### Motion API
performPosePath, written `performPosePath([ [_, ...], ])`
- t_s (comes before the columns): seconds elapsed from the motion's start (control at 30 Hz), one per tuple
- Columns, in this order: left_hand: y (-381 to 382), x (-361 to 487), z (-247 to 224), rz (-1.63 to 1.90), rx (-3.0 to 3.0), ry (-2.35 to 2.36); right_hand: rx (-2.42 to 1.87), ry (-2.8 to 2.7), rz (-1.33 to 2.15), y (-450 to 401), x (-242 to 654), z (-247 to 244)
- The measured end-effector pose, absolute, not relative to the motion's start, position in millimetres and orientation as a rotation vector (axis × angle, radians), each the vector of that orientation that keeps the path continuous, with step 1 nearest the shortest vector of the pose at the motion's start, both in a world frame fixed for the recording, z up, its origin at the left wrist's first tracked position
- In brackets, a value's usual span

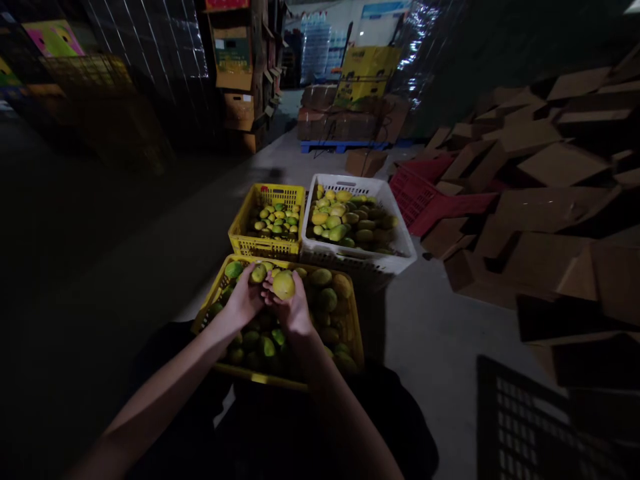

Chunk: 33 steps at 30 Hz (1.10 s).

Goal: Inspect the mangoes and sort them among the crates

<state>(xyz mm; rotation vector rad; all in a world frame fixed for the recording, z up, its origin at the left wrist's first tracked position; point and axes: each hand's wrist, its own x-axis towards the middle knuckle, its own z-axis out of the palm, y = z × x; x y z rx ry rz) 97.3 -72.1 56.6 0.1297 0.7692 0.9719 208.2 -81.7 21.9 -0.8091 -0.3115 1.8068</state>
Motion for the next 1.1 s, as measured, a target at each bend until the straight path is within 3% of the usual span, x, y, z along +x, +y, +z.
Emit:
performPosePath([
  [0.33, -70.0, 91.2, 71.0, 1.12, 0.197, 0.772, -0.873, -0.393, 1.87, -90.6, 218.1, 47.7],
  [0.63, -70.0, 85.1, 78.5, 1.04, 0.37, 0.904, -0.988, -0.482, 1.65, -90.0, 220.8, 65.4],
  [0.97, -69.6, 86.0, 78.1, 0.929, 0.453, 0.992, -1.047, -0.579, 1.737, -93.4, 224.1, 68.1],
  [1.1, -67.2, 82.0, 68.1, 1.162, 0.8, 1.005, -1.167, -0.711, 1.333, -91.3, 226.0, 63.0],
])
